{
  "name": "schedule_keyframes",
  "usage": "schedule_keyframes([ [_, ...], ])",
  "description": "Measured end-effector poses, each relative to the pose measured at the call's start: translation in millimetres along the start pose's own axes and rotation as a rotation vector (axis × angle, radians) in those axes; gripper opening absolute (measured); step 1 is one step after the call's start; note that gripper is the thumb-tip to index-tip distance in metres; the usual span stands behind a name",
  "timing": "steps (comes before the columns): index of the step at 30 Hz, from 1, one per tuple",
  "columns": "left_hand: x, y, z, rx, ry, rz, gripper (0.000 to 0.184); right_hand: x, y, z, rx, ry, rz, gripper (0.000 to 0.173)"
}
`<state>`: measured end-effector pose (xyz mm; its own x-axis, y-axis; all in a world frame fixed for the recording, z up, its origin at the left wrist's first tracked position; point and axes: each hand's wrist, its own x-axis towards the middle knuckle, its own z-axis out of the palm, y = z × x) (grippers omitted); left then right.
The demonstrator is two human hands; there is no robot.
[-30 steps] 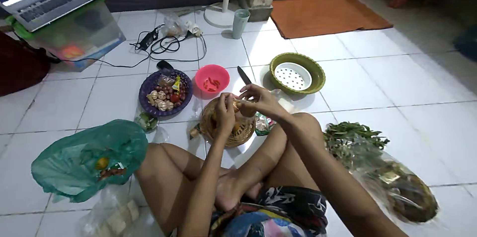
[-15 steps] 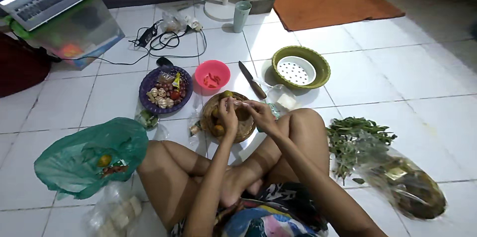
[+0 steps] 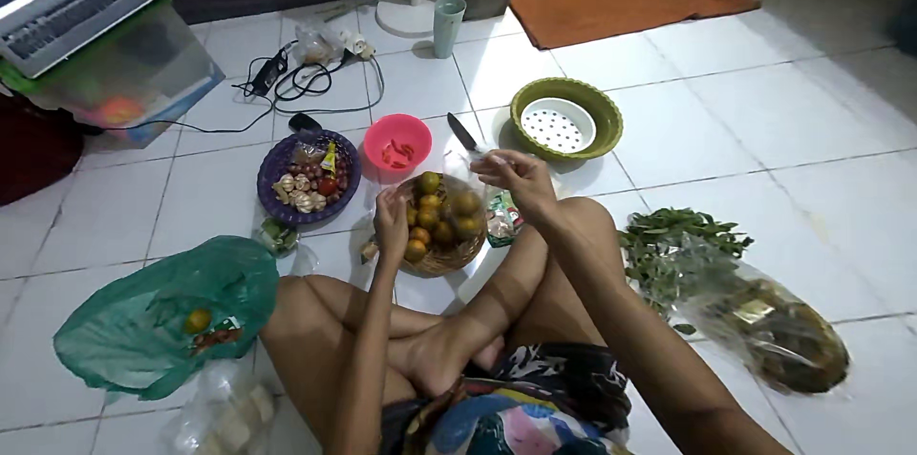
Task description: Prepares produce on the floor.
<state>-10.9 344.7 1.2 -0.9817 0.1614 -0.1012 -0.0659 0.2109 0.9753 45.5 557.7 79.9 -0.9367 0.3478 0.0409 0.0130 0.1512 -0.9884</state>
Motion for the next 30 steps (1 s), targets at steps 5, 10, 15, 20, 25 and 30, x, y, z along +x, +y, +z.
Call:
schedule_keyframes([
  [5, -20.1, -27.0, -8.7, 0.153, -0.065, -0.001, 0.053, -1.3, -30.6, -1.5, 0.050, -0.039, -0.123, 0.021],
  [10, -28.4, -6.7, 1.7, 0.132, -0.189, 0.113, 0.098, -4.1, -72.9, 14.3, 0.060, -0.137, -0.241, 0.022],
  [15, -18.4, 23.1, 9.5, 0.118, -0.134, 0.257, 0.090, 5.4, -97.7, 40.3, 0.312, -0.186, -0.097, 0.023],
  [20, -7.7, 28.0, -29.7, 0.025, 0.121, 0.214, 0.032, 38.0, -84.6, 23.1, 0.149, -0.223, -0.144, 0.046],
  [25, -17.1, 3.0, -99.4, -0.117, 0.253, 0.129, 0.033, 40.8, 1.6, -0.2, -0.351, -0.292, -0.072, 0.052],
  [30, -55.5, -24.8, -131.1, -0.261, 0.182, 0.025, 0.029, 27.0, 73.4, 14.5, -0.749, -0.599, 0.165, 0.059],
])
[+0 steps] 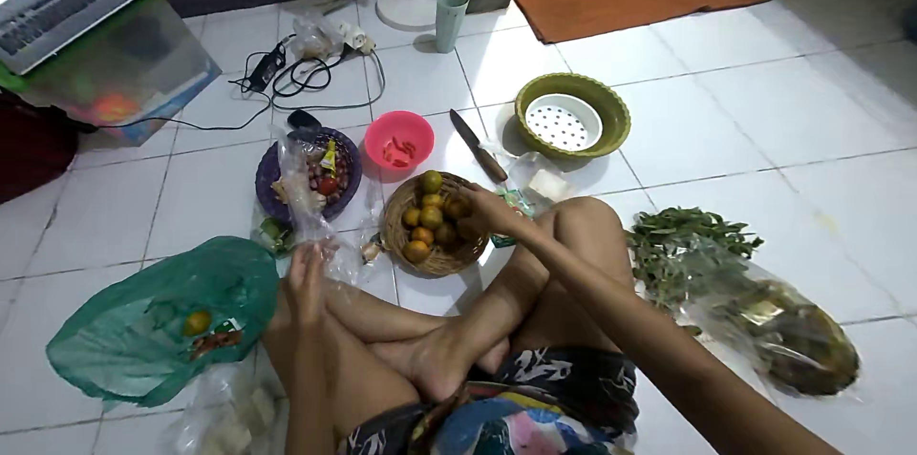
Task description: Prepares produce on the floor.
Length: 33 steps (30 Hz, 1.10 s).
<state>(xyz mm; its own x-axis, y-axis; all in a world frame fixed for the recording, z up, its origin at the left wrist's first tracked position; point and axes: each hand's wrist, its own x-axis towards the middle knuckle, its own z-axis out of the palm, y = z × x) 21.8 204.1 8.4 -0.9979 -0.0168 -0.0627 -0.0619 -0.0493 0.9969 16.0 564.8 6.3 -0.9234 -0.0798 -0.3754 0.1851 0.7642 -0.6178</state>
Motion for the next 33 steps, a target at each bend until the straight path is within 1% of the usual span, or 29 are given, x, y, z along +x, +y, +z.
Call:
schedule_keyframes([
  [2, -14.4, -3.8, -0.3, -0.107, 0.055, -0.097, 0.029, 6.7, 6.4, -2.4, 0.108, 0.059, 0.030, 0.053],
  [4, -27.8, -6.1, 2.1, -0.234, 0.133, -0.180, 0.029, 16.1, 13.3, -5.0, 0.184, 0.183, 0.048, 0.052],
  [6, -32.1, -16.4, -1.0, -0.324, 0.166, -0.197, 0.030, 27.5, 21.8, -3.2, 0.179, 0.270, 0.049, 0.050],
  [8, -30.2, -19.2, 0.0, -0.370, 0.192, -0.191, 0.031, 34.1, 23.4, -5.8, 0.103, 0.234, 0.072, 0.041],
  [10, -26.0, -24.9, -1.2, -0.385, 0.173, -0.167, 0.032, 29.8, 9.5, -11.3, 0.013, 0.216, 0.112, 0.032],
  [12, -23.0, -31.6, -1.4, -0.349, 0.147, -0.148, 0.031, 19.1, -12.5, -11.7, -0.024, 0.223, 0.114, 0.030],
  [13, -22.6, -32.6, -1.5, -0.321, 0.127, -0.150, 0.032, 13.3, -22.0, -6.3, -0.025, 0.205, 0.085, 0.030],
  [16, -21.9, -33.5, -0.4, -0.296, 0.074, -0.170, 0.033, -1.7, -34.8, 36.8, -0.074, 0.037, -0.116, 0.037],
  [18, -20.5, -31.1, 2.1, -0.296, 0.055, -0.190, 0.032, -12.1, -46.9, 68.6, -0.167, -0.101, -0.147, 0.045],
  [20, -19.5, -31.7, 2.2, -0.293, 0.030, -0.193, 0.032, -18.3, -54.5, 91.2, -0.244, -0.138, -0.145, 0.052],
  [23, -18.3, -34.5, 0.0, -0.280, 0.004, -0.199, 0.032, -16.5, -48.5, 107.8, -0.260, -0.078, -0.192, 0.046],
  [26, -17.8, -41.9, -2.8, -0.280, -0.014, -0.148, 0.031, -17.4, -44.8, 111.5, -0.238, -0.056, -0.291, 0.038],
  [30, -18.4, -44.1, -2.9, -0.336, -0.008, -0.143, 0.031, -30.6, -48.1, 90.5, -0.320, -0.148, -0.275, 0.036],
  [31, -18.3, -44.0, -2.4, -0.343, -0.002, -0.147, 0.030, -33.4, -45.7, 84.9, -0.366, -0.196, -0.256, 0.038],
  [32, -17.9, -43.7, -1.6, -0.350, 0.002, -0.151, 0.029, -35.4, -42.5, 80.0, -0.403, -0.244, -0.233, 0.044],
  [33, -17.2, -43.1, -0.9, -0.353, 0.004, -0.158, 0.029, -36.7, -37.4, 76.4, -0.419, -0.252, -0.232, 0.047],
])
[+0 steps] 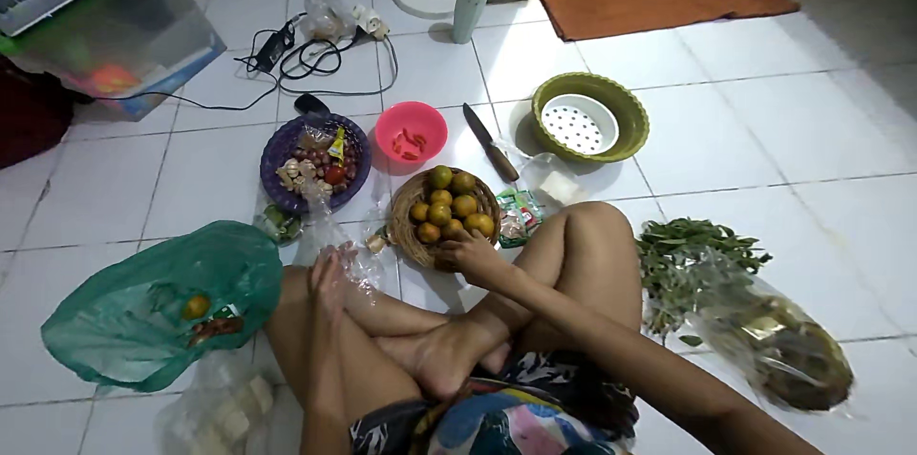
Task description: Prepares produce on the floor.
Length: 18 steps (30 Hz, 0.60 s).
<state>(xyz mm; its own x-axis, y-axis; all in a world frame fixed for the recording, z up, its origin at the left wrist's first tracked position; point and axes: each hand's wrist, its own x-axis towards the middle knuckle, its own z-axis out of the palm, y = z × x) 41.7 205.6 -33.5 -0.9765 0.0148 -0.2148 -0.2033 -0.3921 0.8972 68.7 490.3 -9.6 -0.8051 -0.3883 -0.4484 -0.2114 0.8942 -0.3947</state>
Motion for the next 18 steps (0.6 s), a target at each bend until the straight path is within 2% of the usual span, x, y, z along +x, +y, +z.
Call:
schedule_keyframes([
  [1, 1.1, 0.0, 0.9, -0.002, 0.000, -0.005, 0.029, -3.4, 6.1, 0.1, 0.006, 0.055, -0.020, 0.045],
  [4, 2.7, -1.0, 2.1, -0.005, -0.012, -0.011, 0.029, -9.5, 18.9, -3.4, 0.103, 0.418, -0.063, 0.027],
  [6, 2.1, -0.8, 1.3, -0.003, -0.021, -0.027, 0.028, -5.7, 23.5, -13.8, 0.175, 0.513, 0.005, 0.023],
  [7, 2.5, -1.0, 0.6, 0.004, -0.026, -0.030, 0.028, -1.2, 26.2, -19.2, 0.201, 0.498, 0.057, 0.026],
  [10, 3.9, -0.3, 2.5, 0.009, -0.035, -0.034, 0.028, 17.6, 28.8, -28.1, 0.227, 0.361, 0.173, 0.056],
  [12, 3.8, -0.6, 2.9, 0.012, -0.034, -0.039, 0.028, 31.4, 28.2, -24.5, 0.180, 0.277, 0.205, 0.068],
  [16, 1.1, 2.3, 2.7, 0.013, -0.023, -0.040, 0.029, 39.2, 14.6, -20.2, 0.182, 0.218, 0.274, 0.074],
  [18, -0.6, 3.1, 2.6, 0.014, -0.023, -0.043, 0.029, 37.8, 8.1, -16.0, 0.176, 0.206, 0.279, 0.072],
])
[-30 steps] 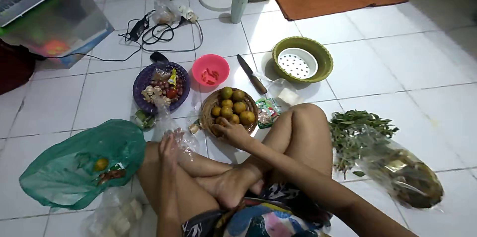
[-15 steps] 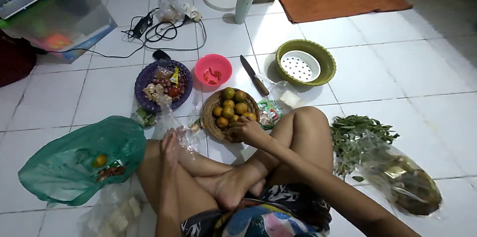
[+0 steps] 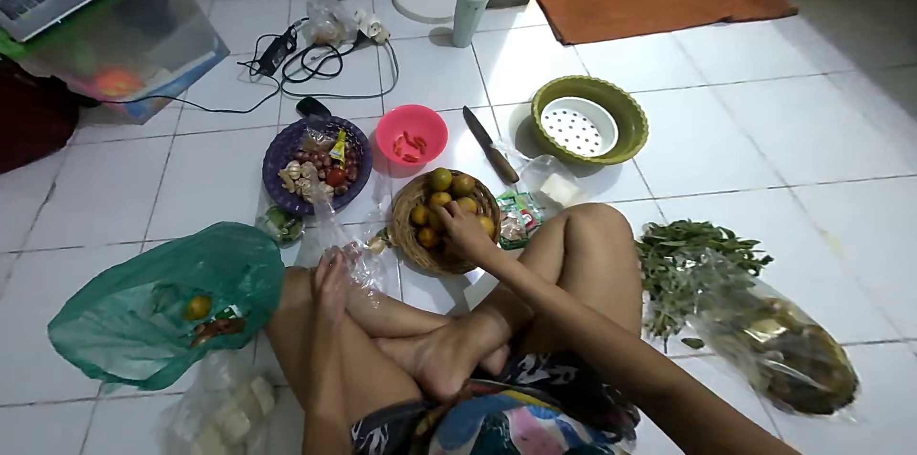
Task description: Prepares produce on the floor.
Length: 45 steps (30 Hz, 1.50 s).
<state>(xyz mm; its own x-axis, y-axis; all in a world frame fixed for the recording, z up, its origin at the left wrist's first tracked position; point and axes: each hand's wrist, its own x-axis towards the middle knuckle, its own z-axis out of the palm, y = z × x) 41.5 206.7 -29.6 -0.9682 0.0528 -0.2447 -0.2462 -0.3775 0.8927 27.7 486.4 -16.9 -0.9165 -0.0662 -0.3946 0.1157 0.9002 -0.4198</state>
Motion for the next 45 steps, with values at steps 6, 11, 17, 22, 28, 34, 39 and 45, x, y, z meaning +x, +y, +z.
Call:
schedule_keyframes([
  [6, 2.7, -4.3, 2.8, 0.062, -0.011, 0.020, 0.033, 11.0, -8.4, -8.7, -0.082, -0.156, 0.004, 0.076],
  [11, 3.1, -1.3, 1.2, 0.077, -0.015, -0.002, 0.033, 26.8, -4.4, -23.0, -0.024, -0.273, -0.058, 0.088],
  [17, -1.4, 1.2, 2.0, 0.055, -0.002, -0.023, 0.030, 25.7, -14.7, -43.4, -0.061, -0.509, -0.096, 0.081],
  [22, 2.6, 0.3, 5.1, 0.061, 0.002, -0.021, 0.032, 20.2, -21.6, -45.4, -0.044, -0.323, -0.080, 0.064],
  [28, 3.0, -0.9, 4.4, 0.046, -0.018, -0.009, 0.030, 4.3, -38.0, -24.3, -0.064, -0.279, -0.193, 0.058],
  [34, 0.7, 2.9, 6.3, 0.065, -0.005, -0.019, 0.031, 4.5, -48.7, -29.4, -0.120, -0.390, -0.225, 0.051],
  [39, 0.1, 3.2, 7.6, 0.080, 0.006, -0.025, 0.032, 42.5, -23.6, -53.2, 0.003, -0.034, -0.009, 0.044],
  [45, 4.5, 3.1, 8.6, 0.090, 0.004, -0.055, 0.030, 75.3, -5.7, -44.0, -0.187, -0.046, 0.028, 0.046],
])
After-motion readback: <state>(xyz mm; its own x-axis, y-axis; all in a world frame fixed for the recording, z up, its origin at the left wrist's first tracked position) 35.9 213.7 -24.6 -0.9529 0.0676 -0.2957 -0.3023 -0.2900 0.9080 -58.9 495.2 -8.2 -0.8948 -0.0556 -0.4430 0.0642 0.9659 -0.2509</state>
